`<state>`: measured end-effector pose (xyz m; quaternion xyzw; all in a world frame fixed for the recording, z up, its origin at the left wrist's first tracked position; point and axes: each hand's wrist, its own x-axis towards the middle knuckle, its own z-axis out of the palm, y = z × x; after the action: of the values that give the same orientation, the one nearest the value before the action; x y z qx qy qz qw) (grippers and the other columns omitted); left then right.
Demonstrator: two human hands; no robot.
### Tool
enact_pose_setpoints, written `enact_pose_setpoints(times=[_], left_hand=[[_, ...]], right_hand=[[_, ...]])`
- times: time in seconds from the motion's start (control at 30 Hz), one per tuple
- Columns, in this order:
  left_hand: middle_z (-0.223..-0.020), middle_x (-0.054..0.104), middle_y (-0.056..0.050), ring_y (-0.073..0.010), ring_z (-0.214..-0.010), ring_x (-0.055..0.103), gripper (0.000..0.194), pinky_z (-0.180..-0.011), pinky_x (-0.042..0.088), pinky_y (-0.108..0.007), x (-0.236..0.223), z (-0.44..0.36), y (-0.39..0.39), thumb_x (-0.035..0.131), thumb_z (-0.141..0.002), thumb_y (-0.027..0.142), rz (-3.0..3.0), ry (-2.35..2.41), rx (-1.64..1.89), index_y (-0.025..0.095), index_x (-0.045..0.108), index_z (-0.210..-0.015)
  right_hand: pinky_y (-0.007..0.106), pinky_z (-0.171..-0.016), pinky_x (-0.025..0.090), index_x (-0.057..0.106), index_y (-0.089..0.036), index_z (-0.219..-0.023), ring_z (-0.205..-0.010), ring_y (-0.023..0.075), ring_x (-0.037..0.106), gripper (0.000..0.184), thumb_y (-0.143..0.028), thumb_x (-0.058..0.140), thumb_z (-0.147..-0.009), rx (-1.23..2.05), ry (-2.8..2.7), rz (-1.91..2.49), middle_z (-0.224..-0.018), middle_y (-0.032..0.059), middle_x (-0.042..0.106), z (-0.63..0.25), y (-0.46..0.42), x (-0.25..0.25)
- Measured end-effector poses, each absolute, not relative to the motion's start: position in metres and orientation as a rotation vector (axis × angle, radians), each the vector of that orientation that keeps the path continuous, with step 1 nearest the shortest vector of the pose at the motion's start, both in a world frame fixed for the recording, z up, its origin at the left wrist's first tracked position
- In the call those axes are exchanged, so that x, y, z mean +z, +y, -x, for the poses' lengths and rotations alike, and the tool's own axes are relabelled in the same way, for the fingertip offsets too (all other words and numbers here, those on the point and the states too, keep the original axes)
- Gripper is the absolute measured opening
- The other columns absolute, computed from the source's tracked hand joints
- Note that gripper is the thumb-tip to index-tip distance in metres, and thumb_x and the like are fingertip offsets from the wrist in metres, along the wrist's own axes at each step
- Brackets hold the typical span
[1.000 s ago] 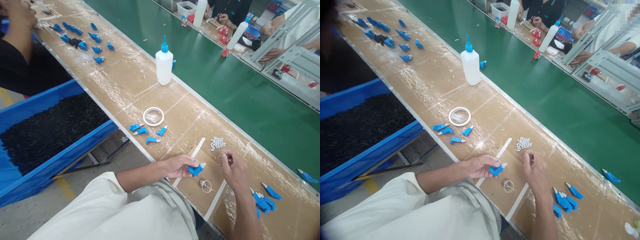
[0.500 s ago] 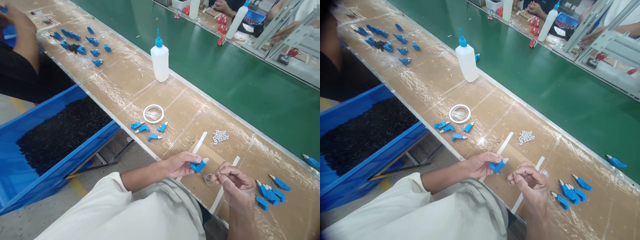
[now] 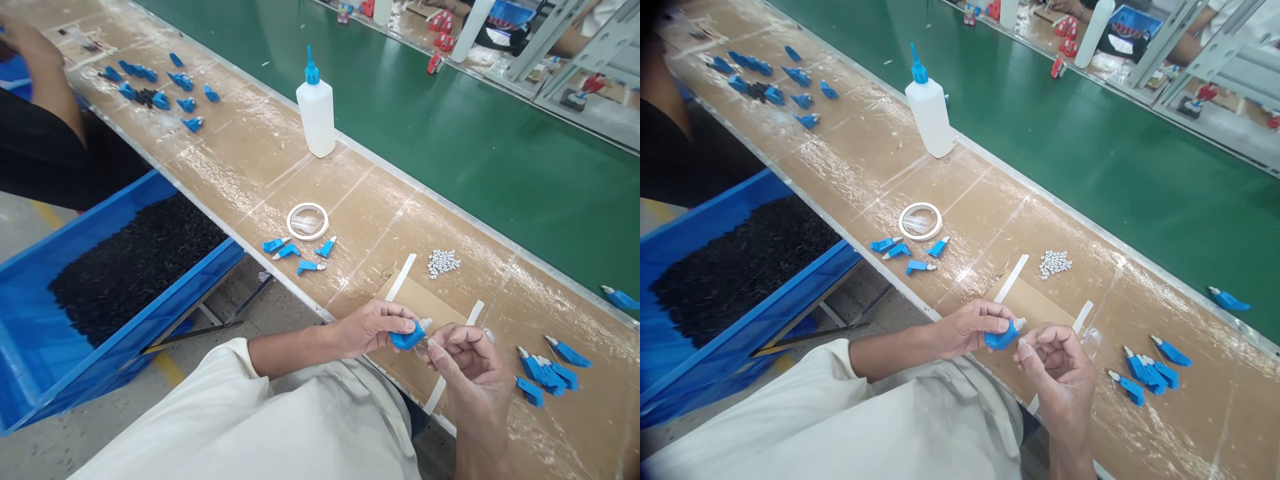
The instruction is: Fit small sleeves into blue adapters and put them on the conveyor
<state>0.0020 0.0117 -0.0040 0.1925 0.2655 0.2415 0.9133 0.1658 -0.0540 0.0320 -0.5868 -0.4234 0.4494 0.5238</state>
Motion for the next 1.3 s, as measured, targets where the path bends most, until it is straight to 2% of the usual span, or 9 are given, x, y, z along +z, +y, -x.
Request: enact_pose_setpoints(times=[0.43, 0.93, 1.1, 1.3], left_hand=[[-0.074, 0.066, -0.003, -0.0102, -0.066, 0.055, 0.049, -0.066, 0.042, -0.024, -0.006, -0.001, 0.004, 0.085, -0.068, 0.055, -0.666, 0.603, 0.666, 0.012, 0.072, -0.087], [-0.082, 0.067, -0.005, -0.0120, -0.072, 0.057, 0.053, -0.073, 0.045, -0.025, -0.004, 0.005, 0.003, 0.080, -0.073, 0.062, -0.836, 0.642, 0.698, 0.012, 0.074, -0.092], [-0.085, 0.066, -0.006, -0.0132, -0.075, 0.057, 0.052, -0.073, 0.045, -0.026, -0.005, 0.004, 0.001, 0.076, -0.076, 0.062, -0.878, 0.666, 0.723, 0.013, 0.075, -0.093], [-0.085, 0.064, -0.006, -0.0138, -0.076, 0.056, 0.055, -0.073, 0.044, -0.026, -0.007, 0.005, 0.003, 0.073, -0.078, 0.066, -0.952, 0.660, 0.737, 0.013, 0.075, -0.092]], right_hand=[[0.027, -0.063, 0.058, 0.059, -0.022, -0.082, -0.072, 0.0170, 0.069, 0.021, -0.027, 0.079, -0.081, 0.779, -1.215, 1.555, -0.077, 0.0034, 0.070, -0.155, -0.065, 0.032], [0.029, -0.067, 0.056, 0.058, -0.023, -0.086, -0.073, 0.0173, 0.069, 0.019, -0.033, 0.075, -0.086, 0.663, -1.343, 1.695, -0.081, 0.0027, 0.072, -0.157, -0.070, 0.026], [0.032, -0.070, 0.055, 0.056, -0.024, -0.082, -0.074, 0.0180, 0.068, 0.017, -0.030, 0.070, -0.089, 0.592, -1.437, 1.691, -0.082, 0.0026, 0.071, -0.155, -0.069, 0.024], [0.030, -0.067, 0.054, 0.054, -0.024, -0.078, -0.073, 0.0181, 0.068, 0.021, -0.034, 0.067, -0.091, 0.601, -1.477, 1.728, -0.079, 0.0022, 0.071, -0.153, -0.066, 0.028]])
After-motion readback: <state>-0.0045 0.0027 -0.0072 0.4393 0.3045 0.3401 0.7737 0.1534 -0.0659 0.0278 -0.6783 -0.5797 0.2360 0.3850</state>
